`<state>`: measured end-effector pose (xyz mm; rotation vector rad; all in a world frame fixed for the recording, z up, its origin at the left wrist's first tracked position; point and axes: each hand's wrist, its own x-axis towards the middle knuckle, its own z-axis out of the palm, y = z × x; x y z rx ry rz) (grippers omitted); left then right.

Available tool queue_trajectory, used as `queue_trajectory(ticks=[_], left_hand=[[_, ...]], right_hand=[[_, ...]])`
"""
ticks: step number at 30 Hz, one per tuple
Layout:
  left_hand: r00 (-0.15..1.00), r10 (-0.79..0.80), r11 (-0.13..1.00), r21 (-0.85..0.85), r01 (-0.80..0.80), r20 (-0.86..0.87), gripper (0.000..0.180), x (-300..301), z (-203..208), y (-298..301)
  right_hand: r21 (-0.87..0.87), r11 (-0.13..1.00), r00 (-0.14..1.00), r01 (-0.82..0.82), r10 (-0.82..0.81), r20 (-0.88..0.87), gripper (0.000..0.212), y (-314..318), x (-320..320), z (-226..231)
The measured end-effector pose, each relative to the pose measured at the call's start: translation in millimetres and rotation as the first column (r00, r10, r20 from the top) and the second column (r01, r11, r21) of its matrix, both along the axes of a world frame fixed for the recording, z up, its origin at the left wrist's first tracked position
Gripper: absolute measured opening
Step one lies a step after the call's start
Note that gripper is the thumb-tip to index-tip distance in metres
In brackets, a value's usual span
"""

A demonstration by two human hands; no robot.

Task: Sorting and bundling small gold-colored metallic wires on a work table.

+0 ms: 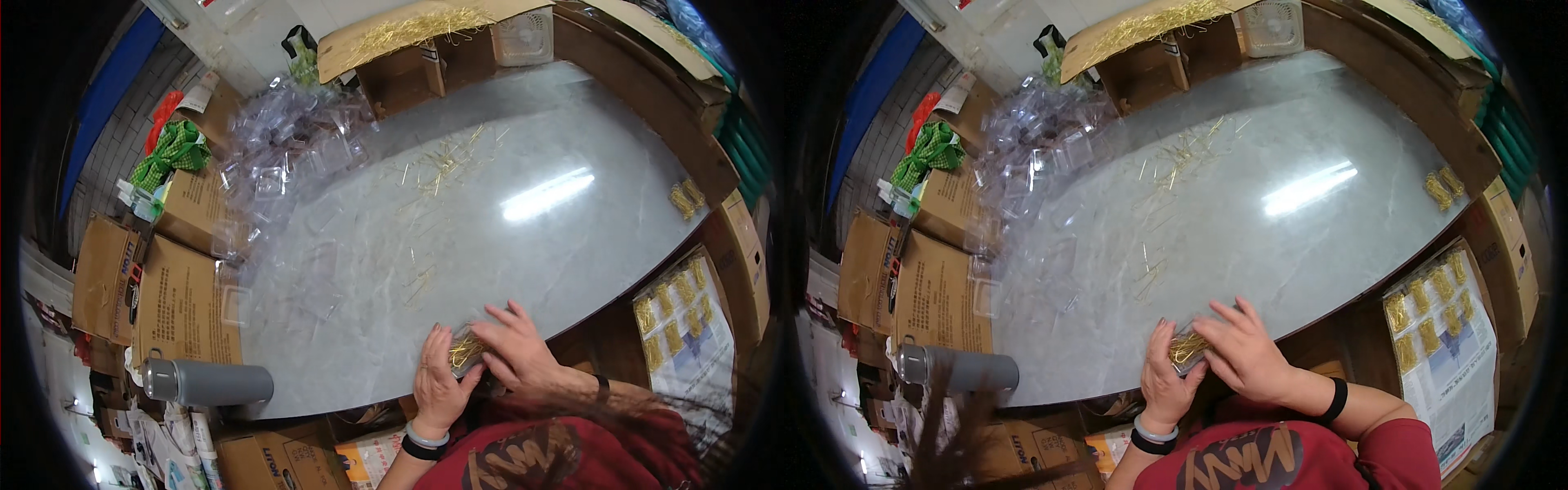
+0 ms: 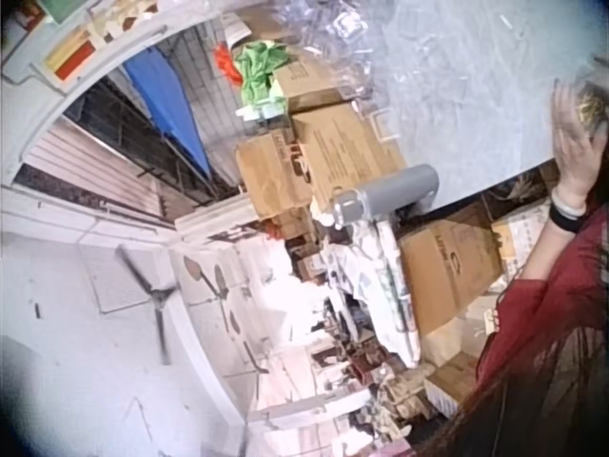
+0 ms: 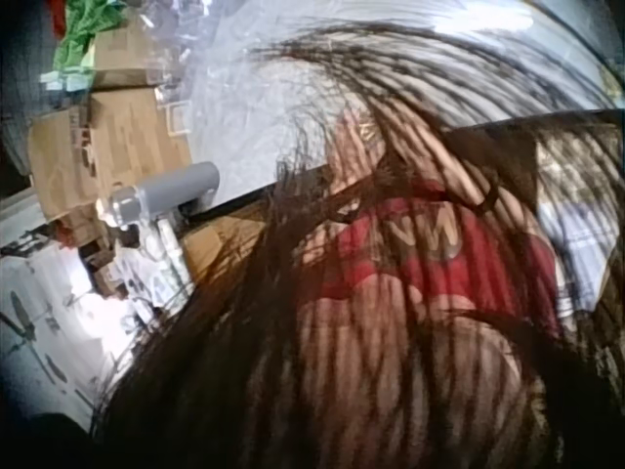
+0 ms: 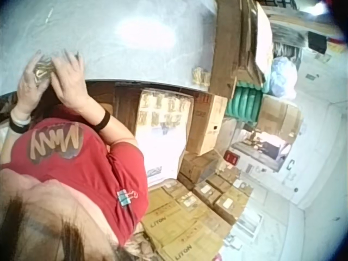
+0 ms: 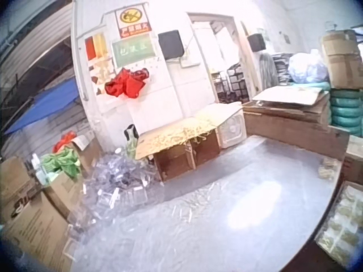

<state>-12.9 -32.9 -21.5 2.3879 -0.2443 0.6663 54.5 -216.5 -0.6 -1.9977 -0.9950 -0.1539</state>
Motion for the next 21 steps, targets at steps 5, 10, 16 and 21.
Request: queue_trajectory(ticks=[5,10,16,21], left_hand=[[0.997,-0.011,0.993,-0.117,0.021,0.081,0.086,1.6,-7.5,-0.5],[0.999,0.013,0.981,-0.194,-0.005,0.041,0.094,0.1,-12.6,-0.4],[1.000,0.018,0.970,-0.244,-0.012,0.020,0.100,1.4,-17.7,-0.6],[1.000,-0.009,0.984,-0.177,0.013,0.022,0.103,-1.6,-15.1,5.5]], right_hand=[[-0.091,0.993,0.997,0.076,-0.073,0.032,0.059,17.8,5.6,23.9],[-0.174,0.978,0.991,0.114,-0.101,0.085,0.055,40.5,4.9,14.8],[-0.275,0.958,0.991,0.083,-0.050,0.126,0.046,38.6,3.0,6.3],[-0.332,0.937,0.991,-0.112,0.130,0.033,0.045,28.8,7.5,22.6]])
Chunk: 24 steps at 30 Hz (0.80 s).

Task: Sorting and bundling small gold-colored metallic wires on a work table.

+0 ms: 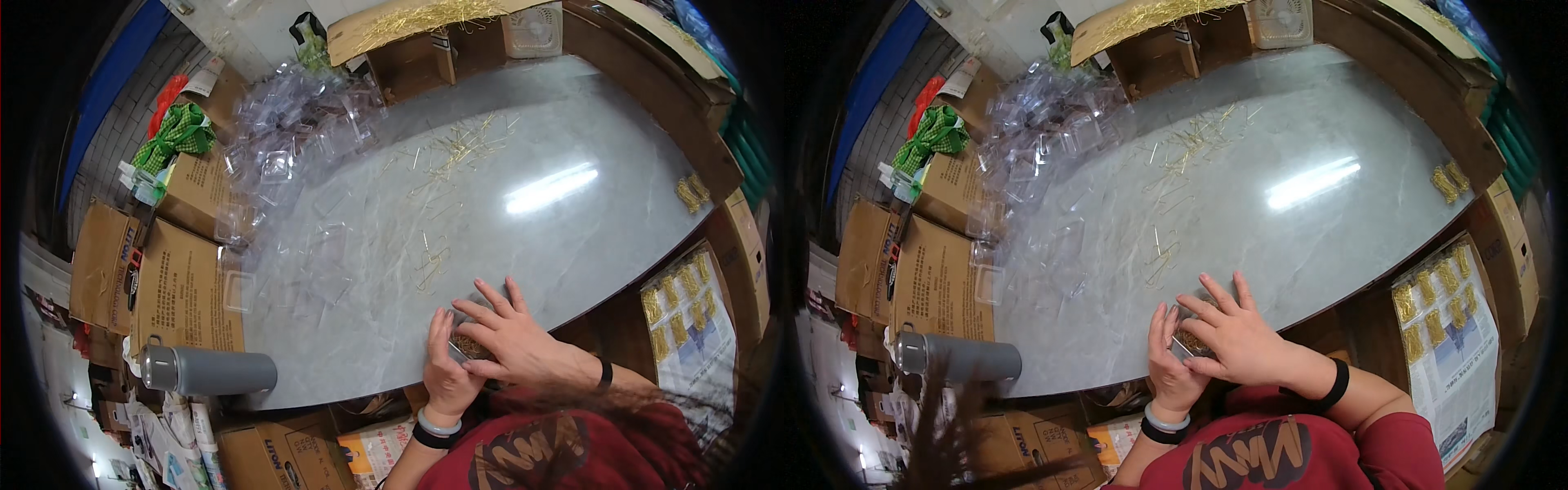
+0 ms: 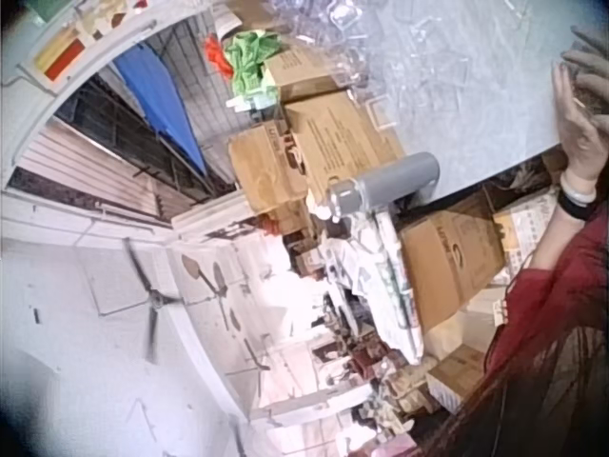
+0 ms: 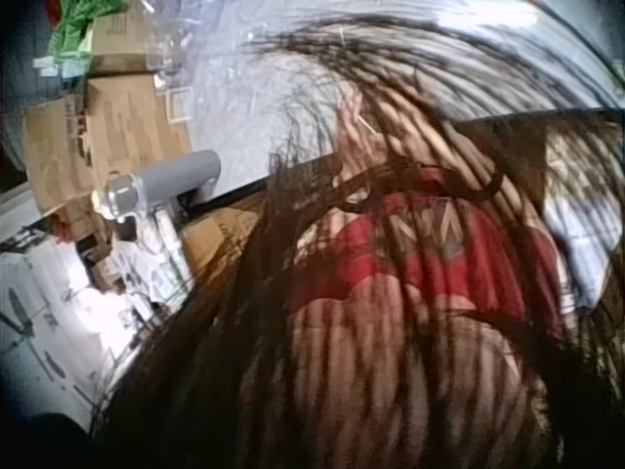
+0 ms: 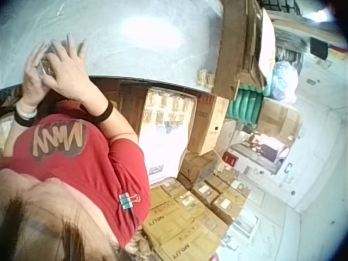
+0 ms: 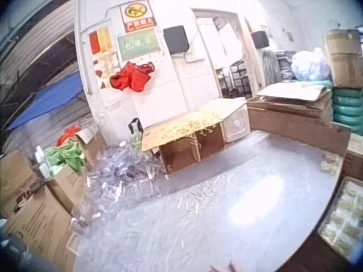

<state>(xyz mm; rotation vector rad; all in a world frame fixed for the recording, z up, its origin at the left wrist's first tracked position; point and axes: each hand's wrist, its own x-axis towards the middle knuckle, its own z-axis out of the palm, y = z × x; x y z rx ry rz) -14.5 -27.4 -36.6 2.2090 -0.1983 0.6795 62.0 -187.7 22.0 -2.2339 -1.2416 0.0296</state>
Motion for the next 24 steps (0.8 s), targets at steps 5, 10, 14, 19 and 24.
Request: queue_trajectory(ticks=[5,10,14,19,24], left_hand=[[0.999,0.014,1.000,-0.015,-0.015,-0.051,0.101,0.1,4.3,-5.0],[0.999,0.042,0.990,0.136,-0.042,0.000,0.097,-1.4,10.5,-5.2],[0.990,0.052,0.971,0.238,-0.019,-0.133,0.083,-0.8,27.8,-4.4],[0.981,0.111,0.950,0.307,-0.057,-0.160,0.075,-4.6,50.3,21.1],[0.990,0.096,0.958,0.281,-0.064,-0.102,0.083,-0.9,32.6,34.5]], right_hand=[[-0.034,0.999,1.000,0.019,-0.018,0.018,0.050,-0.1,4.4,-9.5],[0.043,0.999,0.999,0.031,-0.029,-0.044,0.054,-8.2,15.2,1.9],[-0.064,0.998,0.991,0.023,-0.015,0.136,0.062,-21.8,82.4,35.6],[-0.218,0.970,0.994,0.103,-0.110,-0.021,0.075,-1.1,238.1,25.9],[-0.339,0.765,0.799,0.547,-0.599,-0.063,0.092,6.5,349.7,-3.7]])
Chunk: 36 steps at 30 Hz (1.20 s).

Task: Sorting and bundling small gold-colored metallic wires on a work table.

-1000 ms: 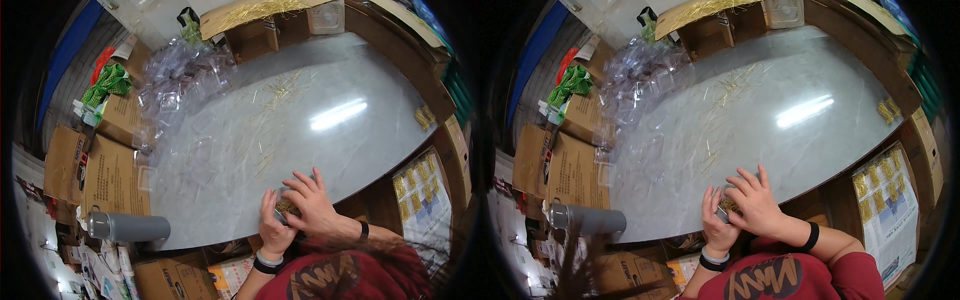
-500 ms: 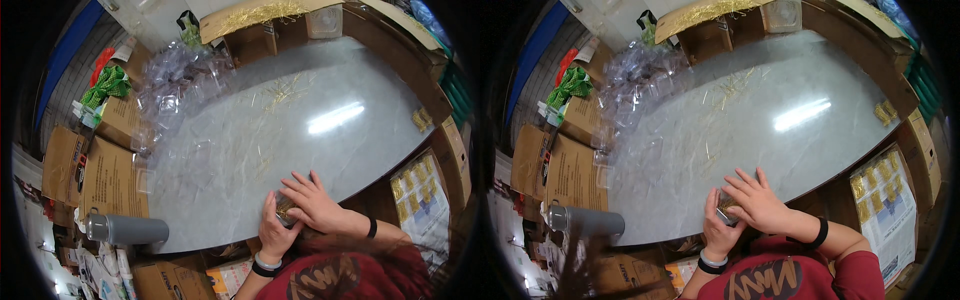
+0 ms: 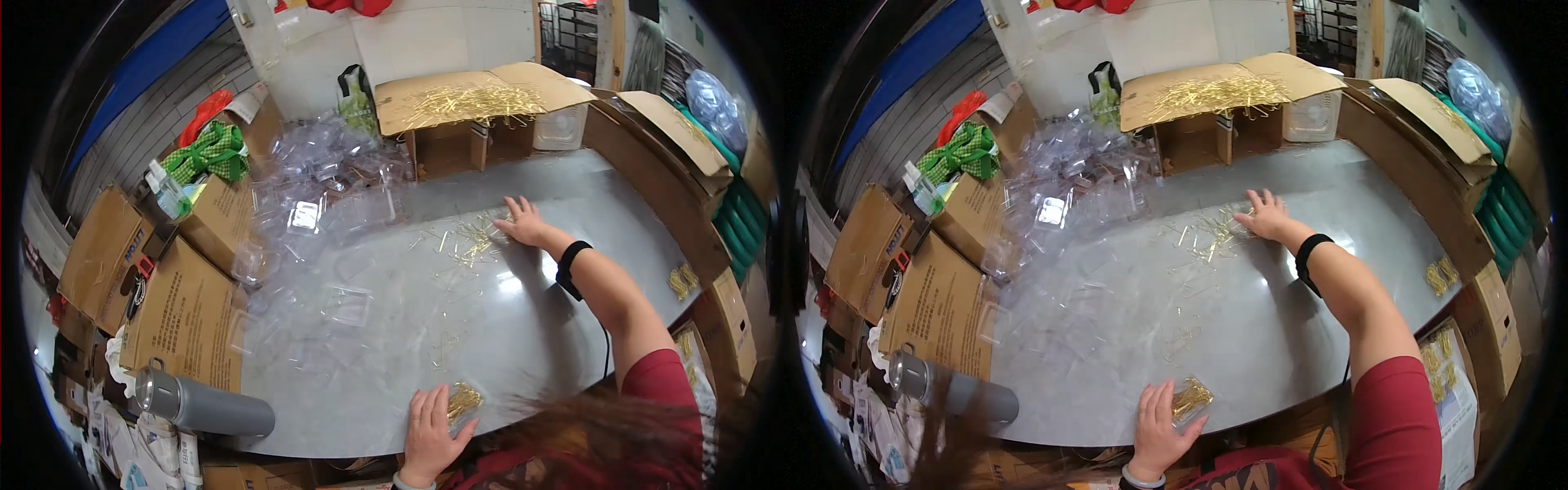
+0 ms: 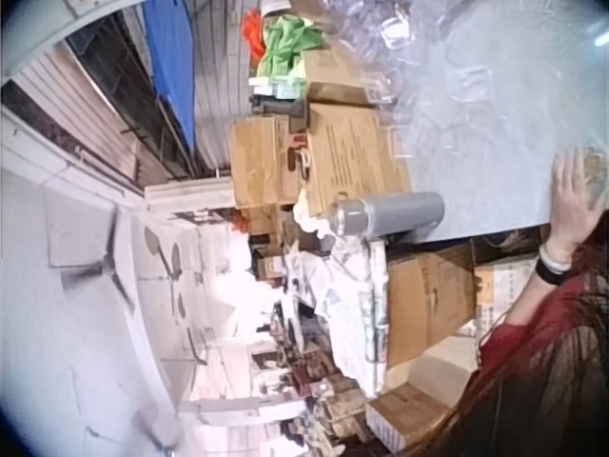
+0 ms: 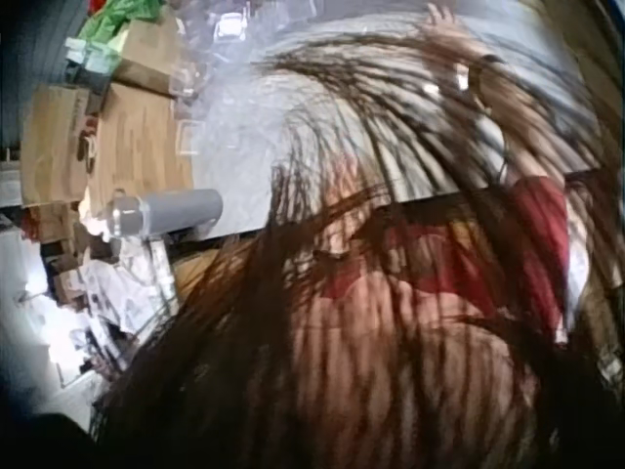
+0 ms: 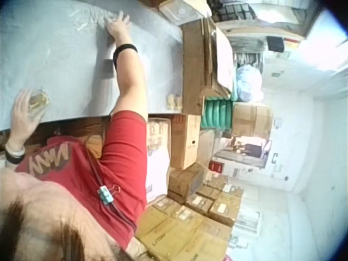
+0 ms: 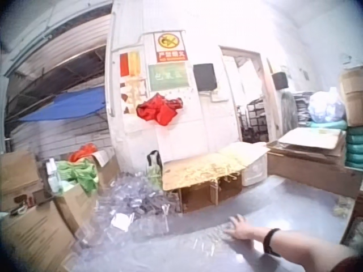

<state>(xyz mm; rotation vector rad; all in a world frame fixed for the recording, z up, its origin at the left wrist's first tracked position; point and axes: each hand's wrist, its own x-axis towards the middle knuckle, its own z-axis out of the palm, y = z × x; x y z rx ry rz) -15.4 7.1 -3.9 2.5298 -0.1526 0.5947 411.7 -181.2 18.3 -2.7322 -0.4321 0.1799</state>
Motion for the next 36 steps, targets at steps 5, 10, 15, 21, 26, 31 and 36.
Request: queue_trajectory(ticks=[5,10,15,21,26,31,36], left_hand=[[1.000,-0.003,0.999,-0.047,0.005,0.027,0.084,0.7,-3.2,1.8],[0.999,-0.022,0.999,-0.040,0.024,0.036,0.084,-0.4,-2.5,0.9],[0.998,-0.062,0.996,-0.056,0.063,0.032,0.083,1.1,-1.5,3.5],[0.974,-0.213,0.970,-0.106,0.221,0.084,0.082,-5.3,-5.2,8.3],[0.970,-0.239,0.959,-0.147,0.242,0.033,0.082,-8.2,0.3,10.9],[0.979,-0.192,0.979,-0.078,0.187,-0.069,0.079,-7.2,10.0,19.5],[0.987,-0.075,0.994,0.066,0.085,-0.143,0.081,-3.2,17.6,35.3]], right_hand=[[-0.184,0.978,0.993,-0.100,0.084,-0.088,0.094,71.9,-50.6,-1.6],[-0.281,0.868,0.912,-0.408,0.401,-0.087,0.086,81.1,-137.5,0.3],[-0.277,0.810,0.853,-0.517,0.515,-0.084,0.080,47.1,-190.0,-5.1],[-0.175,0.789,0.796,-0.590,0.604,0.037,0.076,20.5,-237.4,-10.0],[-0.254,0.489,0.473,-0.835,0.872,0.125,0.067,34.6,-227.7,-9.9],[-0.234,0.610,0.590,-0.757,0.792,0.156,0.064,-5.2,-213.6,-14.0],[-0.084,0.608,0.594,-0.789,0.791,0.146,0.062,-45.5,-240.7,-10.9]])
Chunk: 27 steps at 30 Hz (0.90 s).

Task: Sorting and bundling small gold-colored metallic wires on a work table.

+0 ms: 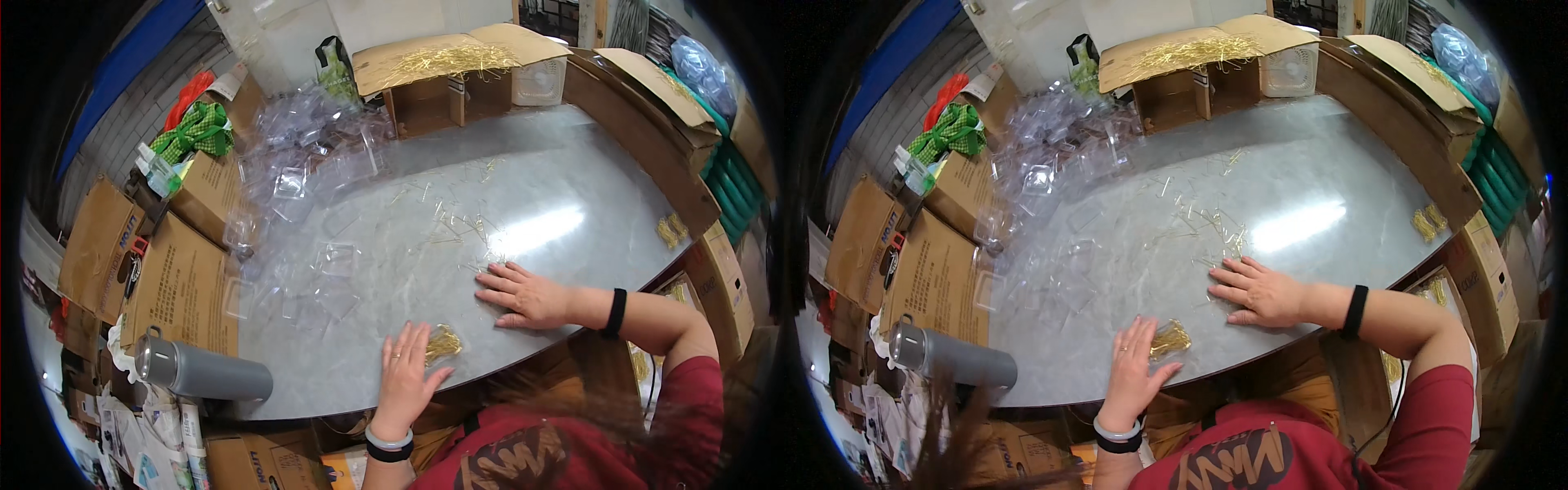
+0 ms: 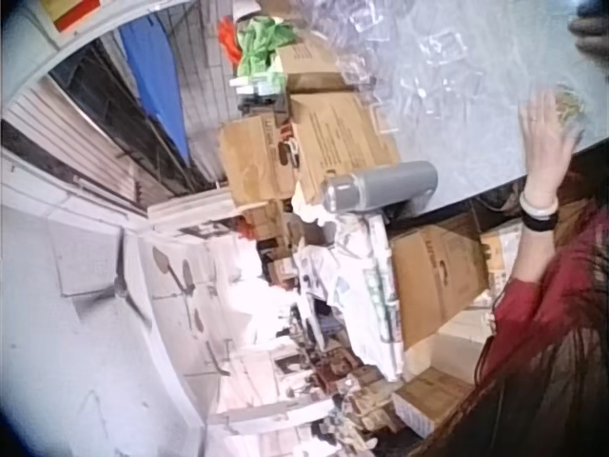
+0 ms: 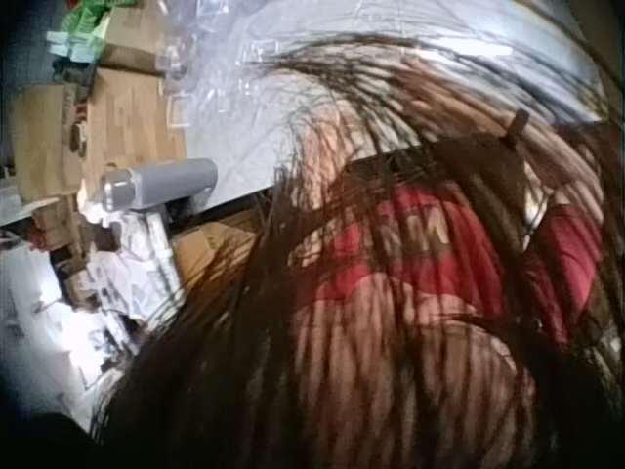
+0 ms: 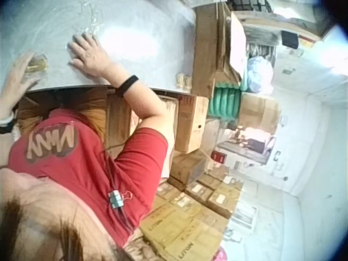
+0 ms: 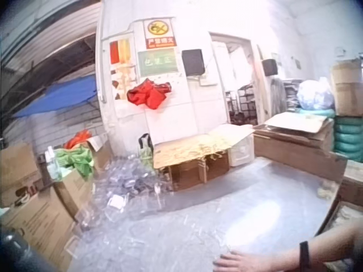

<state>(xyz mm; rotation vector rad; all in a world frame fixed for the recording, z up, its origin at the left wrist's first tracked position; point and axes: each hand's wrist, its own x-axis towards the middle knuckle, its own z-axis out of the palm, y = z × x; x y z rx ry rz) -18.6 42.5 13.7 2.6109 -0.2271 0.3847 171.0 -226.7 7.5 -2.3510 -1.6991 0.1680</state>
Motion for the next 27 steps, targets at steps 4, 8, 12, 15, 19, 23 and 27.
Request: queue_trajectory(ticks=[4,8,12,15,19,23,27], left_hand=[[0.979,0.164,0.984,0.044,-0.170,0.124,0.072,-2.5,12.5,-5.5],[0.971,0.187,0.981,-0.088,-0.176,0.151,0.048,-17.7,7.3,-33.1],[0.997,-0.047,0.988,-0.146,0.055,0.060,0.033,-15.3,-7.4,-61.7],[0.996,-0.021,0.997,-0.072,0.027,0.082,0.037,-3.8,-8.0,-70.0],[0.996,-0.012,1.000,-0.002,0.013,0.085,0.050,9.2,-10.2,-76.7],[0.999,0.007,0.999,-0.032,-0.005,0.047,0.066,20.8,-18.4,-79.6],[0.999,0.041,0.999,-0.017,-0.041,-0.016,0.079,25.5,-14.6,-78.9]], right_hand=[[0.076,0.986,0.987,0.149,-0.143,-0.072,0.060,-16.5,-29.3,15.5],[0.180,0.883,0.892,0.435,-0.450,0.054,0.061,-12.4,-65.5,5.5],[0.218,0.913,0.936,0.345,-0.352,-0.005,0.041,0.5,-65.2,1.3],[0.335,0.872,0.934,0.356,-0.346,-0.092,0.031,-4.5,-61.0,-13.0],[0.411,0.849,0.943,0.333,-0.310,-0.124,0.041,-13.1,-60.0,-15.2],[0.365,0.810,0.874,0.459,-0.485,-0.023,0.056,-3.0,-70.6,1.9],[0.297,0.921,0.965,0.253,-0.264,-0.005,0.053,-2.9,-60.6,-10.0]])
